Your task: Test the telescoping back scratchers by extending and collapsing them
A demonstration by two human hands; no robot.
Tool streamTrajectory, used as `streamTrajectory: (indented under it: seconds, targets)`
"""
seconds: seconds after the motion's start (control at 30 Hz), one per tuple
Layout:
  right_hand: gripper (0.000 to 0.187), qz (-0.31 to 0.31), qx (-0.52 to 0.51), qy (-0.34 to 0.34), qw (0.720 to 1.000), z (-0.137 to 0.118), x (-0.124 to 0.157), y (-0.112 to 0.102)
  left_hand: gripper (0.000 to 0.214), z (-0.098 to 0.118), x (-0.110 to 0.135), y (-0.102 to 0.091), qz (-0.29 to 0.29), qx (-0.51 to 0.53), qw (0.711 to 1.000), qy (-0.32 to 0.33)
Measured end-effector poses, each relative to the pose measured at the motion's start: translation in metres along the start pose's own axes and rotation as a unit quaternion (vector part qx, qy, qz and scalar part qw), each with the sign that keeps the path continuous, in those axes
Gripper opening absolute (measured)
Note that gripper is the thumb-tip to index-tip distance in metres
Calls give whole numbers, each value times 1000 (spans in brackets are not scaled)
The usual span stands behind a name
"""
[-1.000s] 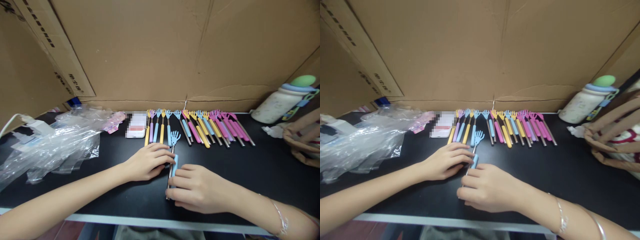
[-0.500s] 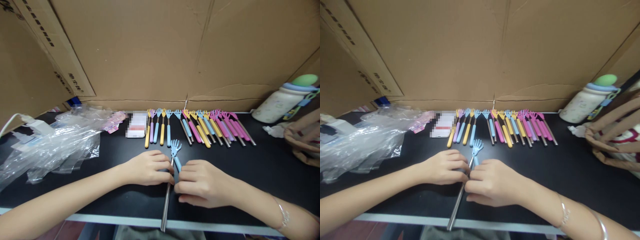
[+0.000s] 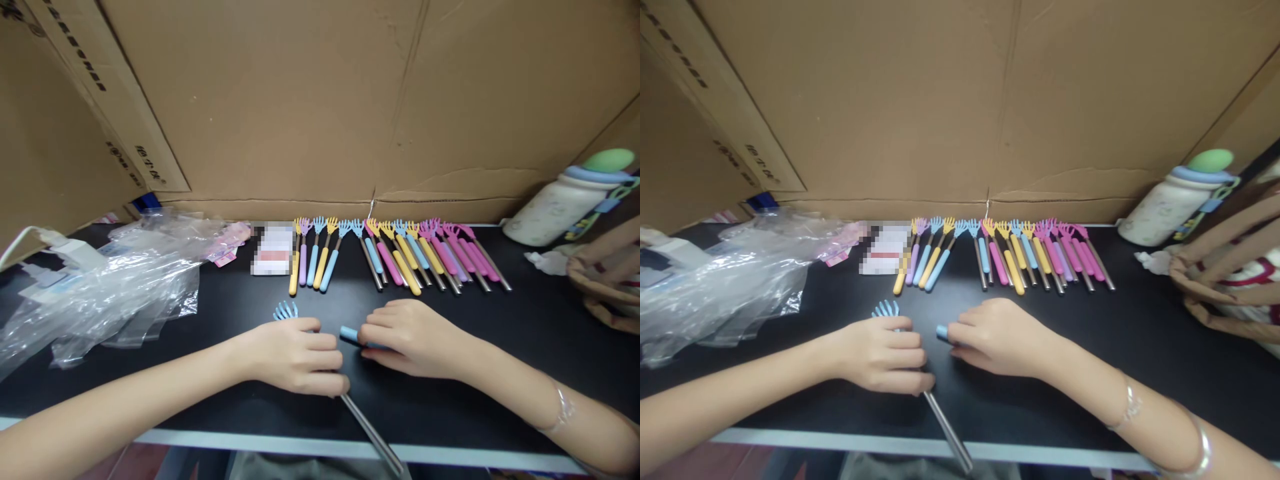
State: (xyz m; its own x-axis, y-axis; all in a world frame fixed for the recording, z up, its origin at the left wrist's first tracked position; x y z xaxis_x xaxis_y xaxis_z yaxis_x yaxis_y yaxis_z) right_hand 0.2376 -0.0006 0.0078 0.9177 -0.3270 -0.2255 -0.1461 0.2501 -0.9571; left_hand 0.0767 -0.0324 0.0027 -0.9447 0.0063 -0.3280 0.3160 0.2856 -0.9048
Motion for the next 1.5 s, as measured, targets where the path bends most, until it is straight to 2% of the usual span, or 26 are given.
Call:
streamTrajectory:
  seconds: [0.17,0.33,0.43,0.6,0.7,0.83,1.03,1.2,1.5]
  targets:
    - [14,-44,-14,36,998,9,2,2,24,-9,4,3,-5,4,999,-36]
    - [18,-56,-32,82,995,17,4,0,22,-18,8,7,-13,2,997,-82]
    - [19,-42,-33,100,994,22,3,1,21,-22,9,9,-21,-22,993,-114]
    - [24,4,-10,119,993,31,4,0,20,-32,15,6,10,-76,976,-203]
    - [29,23,31,158,987,36,6,-3,18,-39,20,4,24,-92,963,-253]
    - [35,39,79,200,976,41,9,-6,16,-46,26,4,46,-120,949,-289]
    - [34,62,70,218,971,47,11,-4,23,-61,34,1,56,-121,930,-342]
    - [32,57,66,197,976,48,9,-4,21,-68,40,-4,74,-117,921,-364]
    - [34,54,64,165,983,40,7,-5,20,-57,30,-7,75,-146,935,-314]
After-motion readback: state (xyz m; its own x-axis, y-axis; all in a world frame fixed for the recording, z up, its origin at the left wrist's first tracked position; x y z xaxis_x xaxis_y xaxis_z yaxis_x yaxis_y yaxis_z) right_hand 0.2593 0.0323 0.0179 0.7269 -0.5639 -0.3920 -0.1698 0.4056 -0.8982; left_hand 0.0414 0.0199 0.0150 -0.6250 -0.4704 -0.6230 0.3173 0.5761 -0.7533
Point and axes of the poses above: each hand's wrist, its own x-axis away from the middle knuckle, its own y-axis out of the palm, z = x × y, the point moved 4 cm from there along -x, towards the middle knuckle, and after that the axes turned 4 degrees about x, right-handed, at the moved point
